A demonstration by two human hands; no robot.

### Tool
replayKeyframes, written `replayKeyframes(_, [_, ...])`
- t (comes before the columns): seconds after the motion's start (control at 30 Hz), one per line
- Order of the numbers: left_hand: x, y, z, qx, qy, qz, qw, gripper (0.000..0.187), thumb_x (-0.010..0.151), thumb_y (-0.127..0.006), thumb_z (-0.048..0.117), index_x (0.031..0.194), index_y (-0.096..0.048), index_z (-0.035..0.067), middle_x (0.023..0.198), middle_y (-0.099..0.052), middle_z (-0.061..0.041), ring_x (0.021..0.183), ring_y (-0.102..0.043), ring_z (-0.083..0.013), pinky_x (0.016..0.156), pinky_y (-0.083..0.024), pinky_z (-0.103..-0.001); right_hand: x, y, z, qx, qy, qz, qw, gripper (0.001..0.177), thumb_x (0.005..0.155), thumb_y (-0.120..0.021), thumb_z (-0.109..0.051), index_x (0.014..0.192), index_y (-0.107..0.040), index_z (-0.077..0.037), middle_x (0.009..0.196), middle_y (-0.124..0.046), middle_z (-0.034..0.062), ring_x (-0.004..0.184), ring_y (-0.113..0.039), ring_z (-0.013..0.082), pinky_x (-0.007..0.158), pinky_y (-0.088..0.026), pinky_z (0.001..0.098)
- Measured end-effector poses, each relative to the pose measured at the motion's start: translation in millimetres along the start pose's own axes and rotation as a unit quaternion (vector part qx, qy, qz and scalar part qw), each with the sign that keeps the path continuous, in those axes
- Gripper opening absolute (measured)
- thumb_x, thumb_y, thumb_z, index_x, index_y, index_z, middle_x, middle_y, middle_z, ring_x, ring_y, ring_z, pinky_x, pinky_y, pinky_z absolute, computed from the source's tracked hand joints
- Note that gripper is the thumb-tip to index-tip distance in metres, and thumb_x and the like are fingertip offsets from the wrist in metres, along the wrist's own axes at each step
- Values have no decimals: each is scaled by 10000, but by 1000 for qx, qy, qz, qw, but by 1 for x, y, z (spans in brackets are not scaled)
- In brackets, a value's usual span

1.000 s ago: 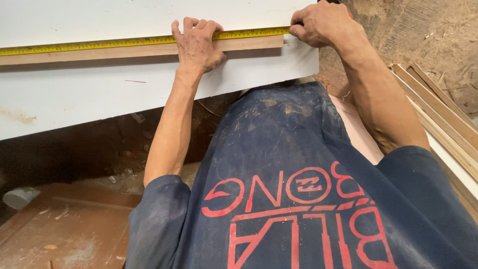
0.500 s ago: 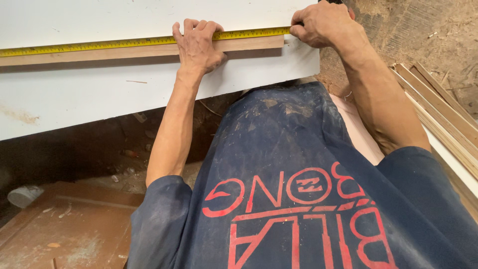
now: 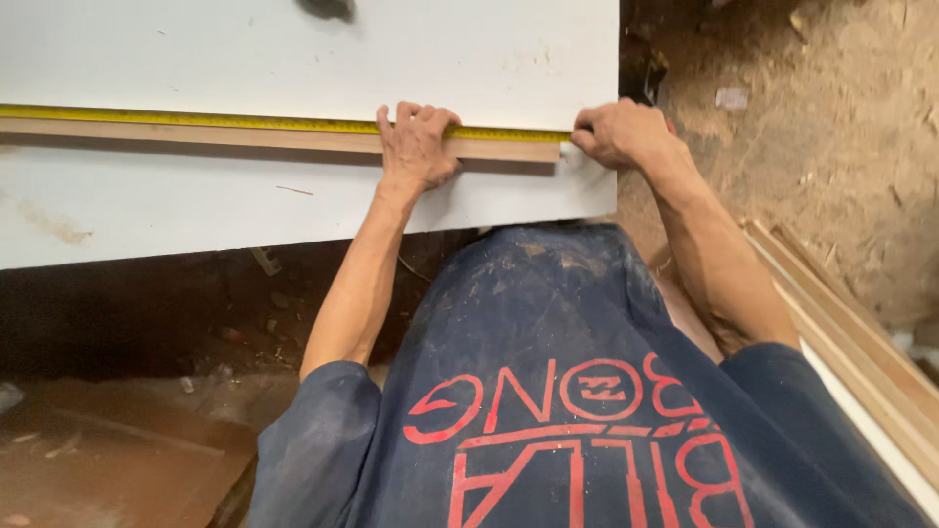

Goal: The person measures and marks wooden planks with a tape measure, pencil, and square, then cuts them with a circular saw. The person stacks the cut pieces on a nearby surface.

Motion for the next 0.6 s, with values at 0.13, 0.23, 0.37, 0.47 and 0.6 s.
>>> replayKeyframes(0.13, [-12,-15,16,65,-7,75,995,482,734,-688,157,1203,-712,267,1190,-709,13,1237,-525,-257,1128,-214,-685,-24,-11,7,14,32,59,998,385,993,-509,-438,1216,-729,-213,1138,-736,179,1074,-674,409,929,-544,528])
replayKeyframes(0.23, [-32,-14,10,79,8,145,986,593,637,-677,247,1229,-697,267,1257,-660,23,1281,-481,-255,1120,-241,-686,-36,-19,-17,25,45,63,997,410,952,-530,-464,1164,-764,-204,1062,-759,164,995,-719,369,875,-572,480])
replayKeyframes(0.37, [-62,-1,17,91,12,285,954,553,678,-646,161,1224,-693,236,1333,-578,-55,1331,-439,-275,1162,-232,-658,-49,-31,-31,76,59,47,994,459,900,-589,-496,1163,-769,-165,852,-779,156,692,-744,286,699,-587,407])
replayKeyframes(0.47, [-79,7,16,79,49,332,939,564,715,-624,49,1256,-673,202,1363,-553,-71,1359,-434,-278,1177,-239,-638,-41,-35,-39,107,54,1,993,403,916,-601,-397,1151,-772,-117,750,-774,182,596,-727,281,600,-587,401])
replayKeyframes(0.6, [-103,11,19,50,81,394,914,519,804,-594,-9,1300,-630,139,1391,-522,-106,1387,-432,-291,1205,-261,-600,-37,-40,-44,169,33,-38,984,372,944,-599,-312,1171,-767,-70,697,-717,193,512,-644,270,475,-516,409])
Point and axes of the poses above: each hand's wrist, its own x-axis towards the middle knuckle, its own y-axis out of the back of the hand, z = x × y, the point moved 2 cm from there along x, towards the middle knuckle
